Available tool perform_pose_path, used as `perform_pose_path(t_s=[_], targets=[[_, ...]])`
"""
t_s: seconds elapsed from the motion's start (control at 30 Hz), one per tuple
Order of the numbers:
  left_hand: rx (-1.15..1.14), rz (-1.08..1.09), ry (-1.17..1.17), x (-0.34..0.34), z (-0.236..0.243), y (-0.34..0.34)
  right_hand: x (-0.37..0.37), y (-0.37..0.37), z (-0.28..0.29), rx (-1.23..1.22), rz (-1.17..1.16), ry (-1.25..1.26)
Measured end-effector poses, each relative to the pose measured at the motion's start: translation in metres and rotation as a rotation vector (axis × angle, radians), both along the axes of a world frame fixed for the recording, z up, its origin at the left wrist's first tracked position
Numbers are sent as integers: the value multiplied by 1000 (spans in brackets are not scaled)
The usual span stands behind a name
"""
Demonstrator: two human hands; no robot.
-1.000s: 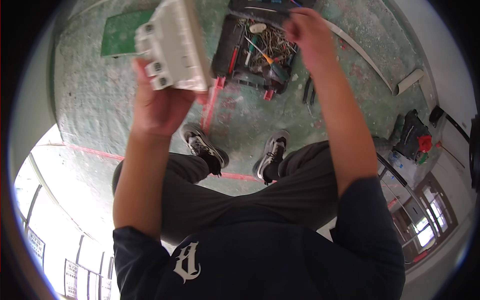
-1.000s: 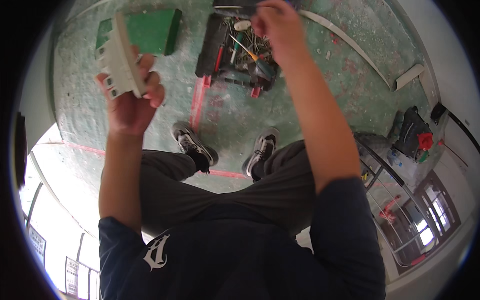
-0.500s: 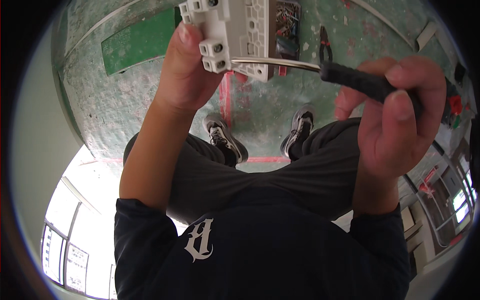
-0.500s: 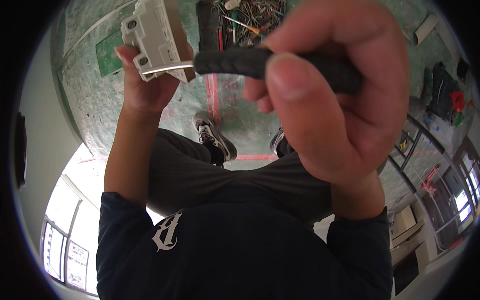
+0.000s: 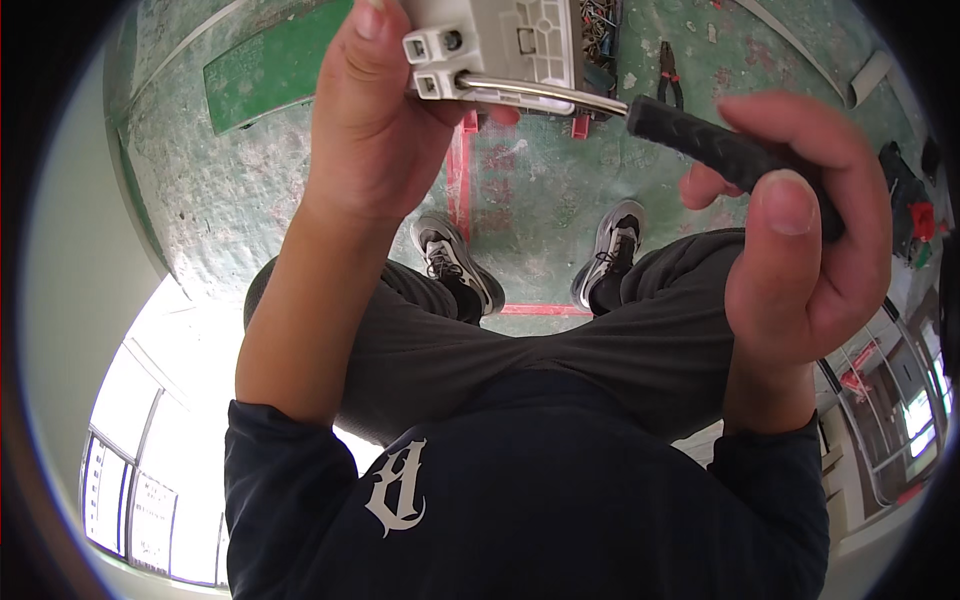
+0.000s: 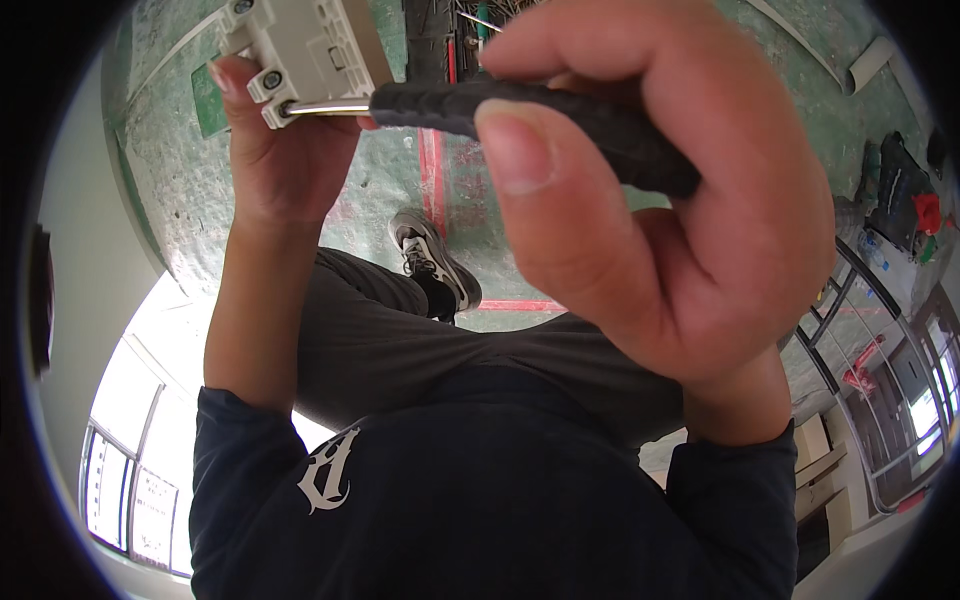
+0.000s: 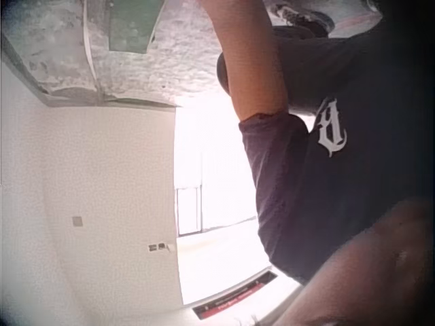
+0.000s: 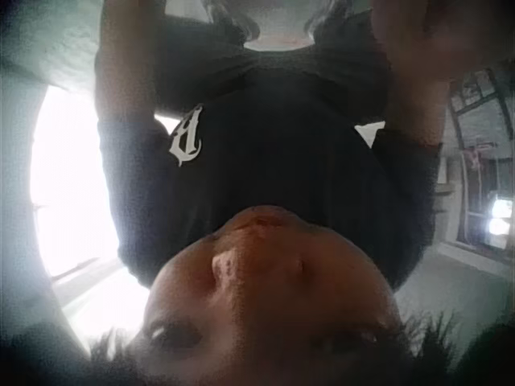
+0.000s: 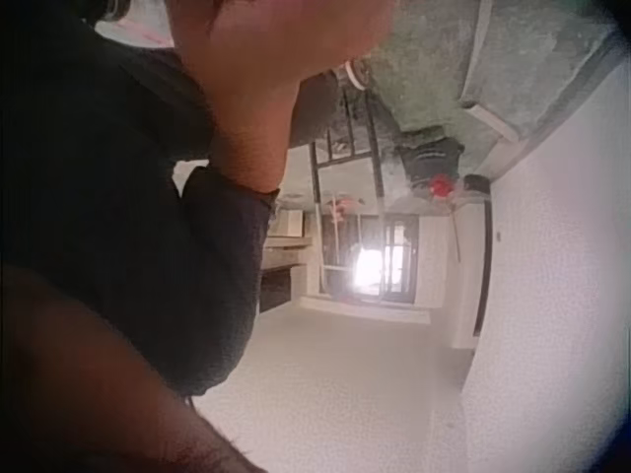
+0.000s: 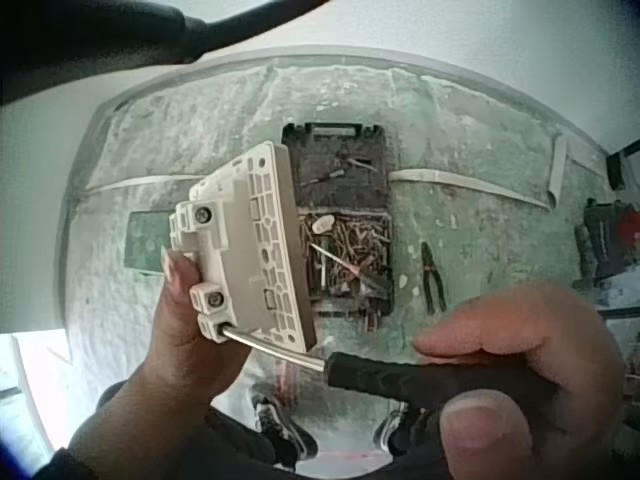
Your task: The person is using a screwdriver to disassemble or adjust the internal components of a plastic light switch housing.
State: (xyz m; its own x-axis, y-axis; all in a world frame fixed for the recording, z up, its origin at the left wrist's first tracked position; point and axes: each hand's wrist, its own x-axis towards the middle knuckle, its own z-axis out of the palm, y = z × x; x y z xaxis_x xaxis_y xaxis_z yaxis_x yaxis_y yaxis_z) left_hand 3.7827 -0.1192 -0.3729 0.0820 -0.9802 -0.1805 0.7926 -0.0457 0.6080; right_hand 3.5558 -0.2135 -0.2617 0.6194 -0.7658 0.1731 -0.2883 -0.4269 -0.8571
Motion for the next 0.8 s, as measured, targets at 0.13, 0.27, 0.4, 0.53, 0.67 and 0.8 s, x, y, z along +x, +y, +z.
perform_pose_path(t_s=[0.13,0.27,0.4,0.53,0.67,0.8], targets=[[136,185,-170,-1,10,-2,-5,1,7,91,21,112],[101,208,-198,-4,14,-7,-10,-1,9,154,-12,89],[169,180,-558,-33,31,-21,-8,1,3,254,-122,164],[352,182,-178,-29,43,-29,-13,-10,-7,194,59,154],[241,28,-423,-22,29,-22,-15,-9,-11,49,134,217],[250,-51,-501,-15,28,-18,-15,-13,-18,-148,210,218]])
